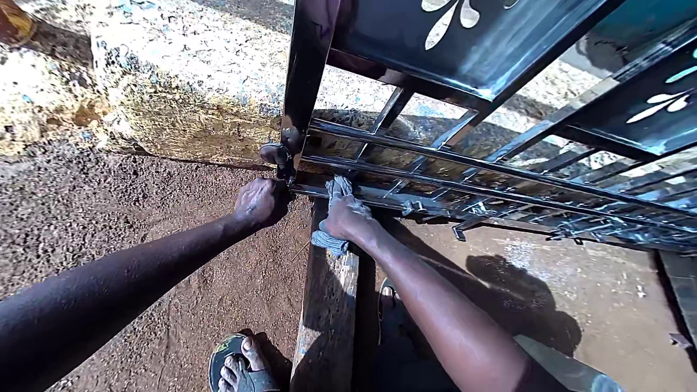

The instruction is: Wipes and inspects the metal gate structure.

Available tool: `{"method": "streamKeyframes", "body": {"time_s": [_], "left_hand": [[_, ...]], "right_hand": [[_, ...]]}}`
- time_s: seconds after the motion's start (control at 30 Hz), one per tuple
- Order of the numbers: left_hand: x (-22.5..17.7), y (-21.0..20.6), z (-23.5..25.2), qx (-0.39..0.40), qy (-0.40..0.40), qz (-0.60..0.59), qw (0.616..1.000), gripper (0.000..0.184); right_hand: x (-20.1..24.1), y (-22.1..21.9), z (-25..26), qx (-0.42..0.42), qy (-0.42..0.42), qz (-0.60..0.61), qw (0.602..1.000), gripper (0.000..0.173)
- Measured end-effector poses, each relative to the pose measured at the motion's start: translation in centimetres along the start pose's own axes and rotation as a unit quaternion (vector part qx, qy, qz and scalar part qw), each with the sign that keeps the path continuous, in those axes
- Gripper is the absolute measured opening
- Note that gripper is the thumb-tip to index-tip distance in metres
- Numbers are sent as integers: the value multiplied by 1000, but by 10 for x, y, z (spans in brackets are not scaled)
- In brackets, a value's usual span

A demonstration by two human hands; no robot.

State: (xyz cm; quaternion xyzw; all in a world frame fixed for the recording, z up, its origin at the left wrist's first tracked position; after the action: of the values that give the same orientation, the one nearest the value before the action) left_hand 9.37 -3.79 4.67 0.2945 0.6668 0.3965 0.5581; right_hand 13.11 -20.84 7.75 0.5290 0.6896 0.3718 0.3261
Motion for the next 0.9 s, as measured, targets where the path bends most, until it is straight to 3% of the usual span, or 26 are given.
{"method": "streamKeyframes", "body": {"time_s": [0.13, 0.27, 0.3, 0.37, 0.47, 0.5, 0.6, 0.63, 0.73, 0.83, 0.9], "left_hand": [[1, 0, -1, -6, 2, -2, 1000, 32], [-1, 0, -2, -6, 1, -9, 1000, 31], [0, 1, -1, -6, 0, -8, 1000, 31], [0, -1, -2, 0, 2, -8, 1000, 31], [1, -2, -1, 0, 4, -6, 1000, 31], [1, -2, -1, -2, 3, -8, 1000, 32], [1, -1, -2, -6, 2, -12, 1000, 32], [2, 0, -2, -3, 4, -9, 1000, 32], [2, -1, 0, 7, 11, -1, 1000, 33], [4, -3, 0, 5, 10, -8, 1000, 33], [3, -3, 0, 5, 8, -14, 1000, 33]], "right_hand": [[-2, -5, -6, 8, -10, 43, 999, 91], [10, 7, 14, 7, -14, 79, 997, 68], [6, 5, 16, 1, -7, 90, 996, 72], [-8, -6, 10, 14, -5, 107, 994, 98], [-11, -7, 13, 25, -8, 123, 992, 106], [-5, -2, 19, 28, -5, 124, 992, 99], [4, 10, 39, 13, 8, 164, 986, 56], [3, 9, 38, 18, 13, 167, 986, 61], [-10, -6, 17, 24, -2, 177, 984, 102], [-13, -10, 12, 42, -5, 194, 980, 104], [-5, -1, 25, 37, -5, 195, 980, 95]]}}
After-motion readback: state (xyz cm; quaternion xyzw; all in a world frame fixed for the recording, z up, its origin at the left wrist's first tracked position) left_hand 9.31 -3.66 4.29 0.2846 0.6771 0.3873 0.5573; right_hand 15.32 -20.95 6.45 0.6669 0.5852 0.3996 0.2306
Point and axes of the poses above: each hand's wrist, its own z-axis towards the middle knuckle, its own y-axis out of the back of the hand, x = y × z, the point moved 7 cm from there along z, towards the middle knuckle, and after that the axes turned 12 degrees about -x, right-handed, at the moved point
